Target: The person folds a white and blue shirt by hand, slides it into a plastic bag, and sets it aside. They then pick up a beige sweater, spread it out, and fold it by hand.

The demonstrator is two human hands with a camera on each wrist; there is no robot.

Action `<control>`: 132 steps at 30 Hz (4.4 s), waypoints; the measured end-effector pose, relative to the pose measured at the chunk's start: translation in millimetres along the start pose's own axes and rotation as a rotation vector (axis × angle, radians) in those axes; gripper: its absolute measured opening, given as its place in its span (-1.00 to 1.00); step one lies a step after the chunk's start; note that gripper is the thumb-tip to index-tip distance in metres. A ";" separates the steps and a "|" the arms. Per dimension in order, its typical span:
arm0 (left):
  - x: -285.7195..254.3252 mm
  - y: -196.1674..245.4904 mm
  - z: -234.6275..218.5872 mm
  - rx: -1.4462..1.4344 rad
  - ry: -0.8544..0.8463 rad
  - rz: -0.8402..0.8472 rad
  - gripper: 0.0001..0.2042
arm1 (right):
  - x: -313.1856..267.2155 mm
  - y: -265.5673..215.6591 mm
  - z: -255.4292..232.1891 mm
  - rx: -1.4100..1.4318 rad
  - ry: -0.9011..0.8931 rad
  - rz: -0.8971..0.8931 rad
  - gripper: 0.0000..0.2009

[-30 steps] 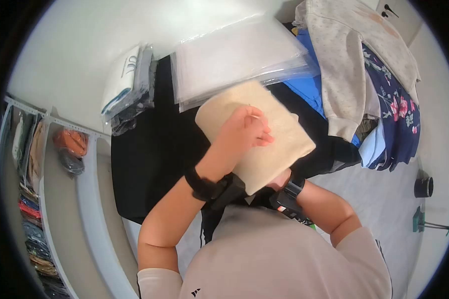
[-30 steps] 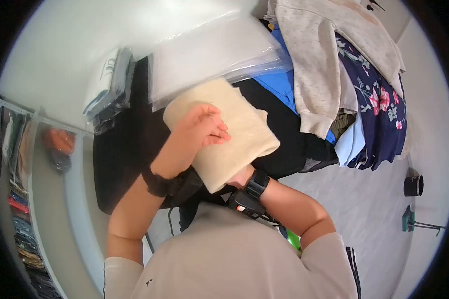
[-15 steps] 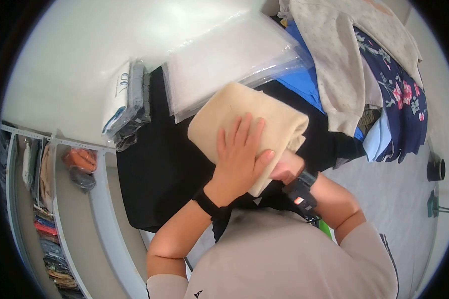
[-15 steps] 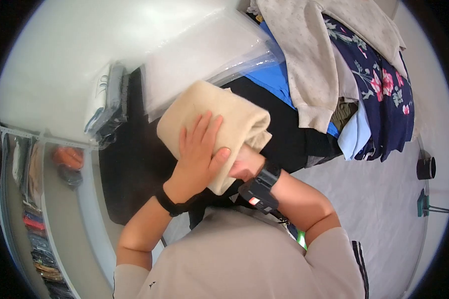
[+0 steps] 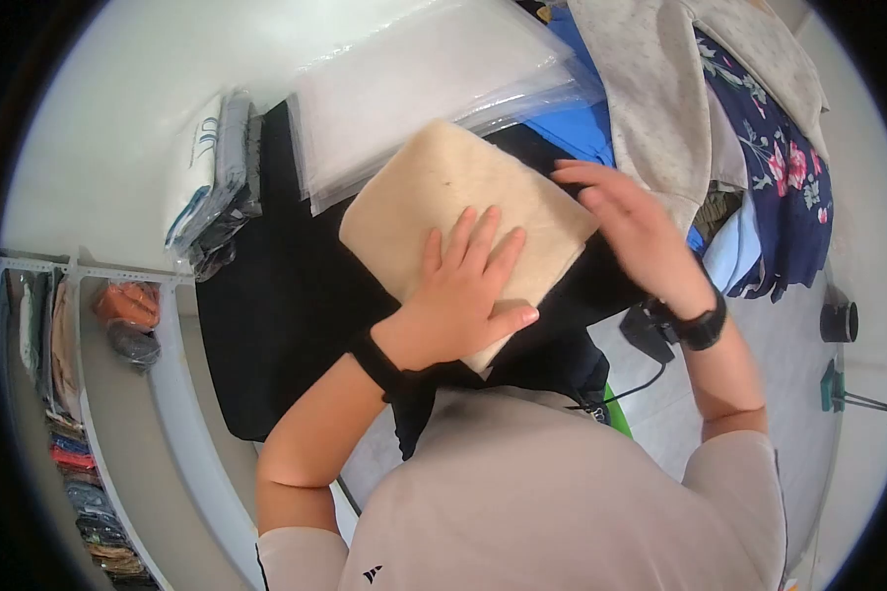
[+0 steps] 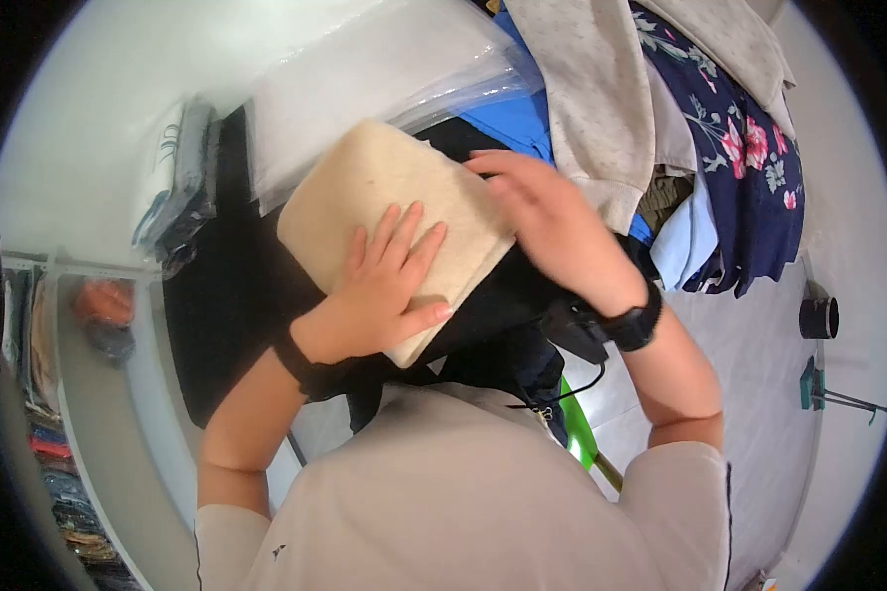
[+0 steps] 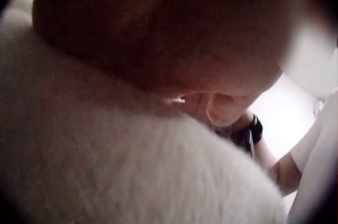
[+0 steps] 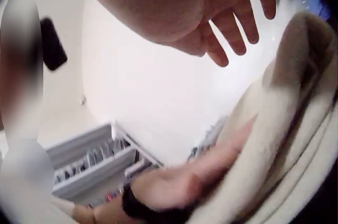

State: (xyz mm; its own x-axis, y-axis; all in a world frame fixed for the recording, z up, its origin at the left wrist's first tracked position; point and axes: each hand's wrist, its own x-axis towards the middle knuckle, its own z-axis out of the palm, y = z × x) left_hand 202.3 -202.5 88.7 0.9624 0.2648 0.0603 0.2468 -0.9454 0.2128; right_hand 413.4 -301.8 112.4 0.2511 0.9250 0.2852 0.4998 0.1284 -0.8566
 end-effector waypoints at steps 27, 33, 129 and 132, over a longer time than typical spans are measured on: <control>-77.5 -49.2 -1.9 -1.889 0.428 -0.807 -0.71 | 10.7 29.8 48.3 -0.723 -0.439 -0.257 -0.47; -23.9 -21.7 15.1 -2.177 0.446 -0.527 -0.52 | 8.2 31.3 48.0 -0.682 -0.354 -0.322 -0.48; -122.9 -30.8 15.0 -1.956 1.116 -0.123 -0.56 | 32.1 -79.6 94.5 -0.104 -0.284 -0.661 -0.63; -143.0 -41.7 11.3 -1.014 0.884 -0.209 -0.57 | 21.6 -67.6 101.3 0.363 -0.529 -0.337 -0.70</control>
State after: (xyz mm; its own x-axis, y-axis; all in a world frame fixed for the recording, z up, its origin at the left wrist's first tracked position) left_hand 55.6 -203.2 60.2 0.4301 0.7788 0.4566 -0.1817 -0.4208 0.8888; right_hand 301.1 -254.2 132.9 -0.3491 0.8514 0.3915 0.1490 0.4629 -0.8738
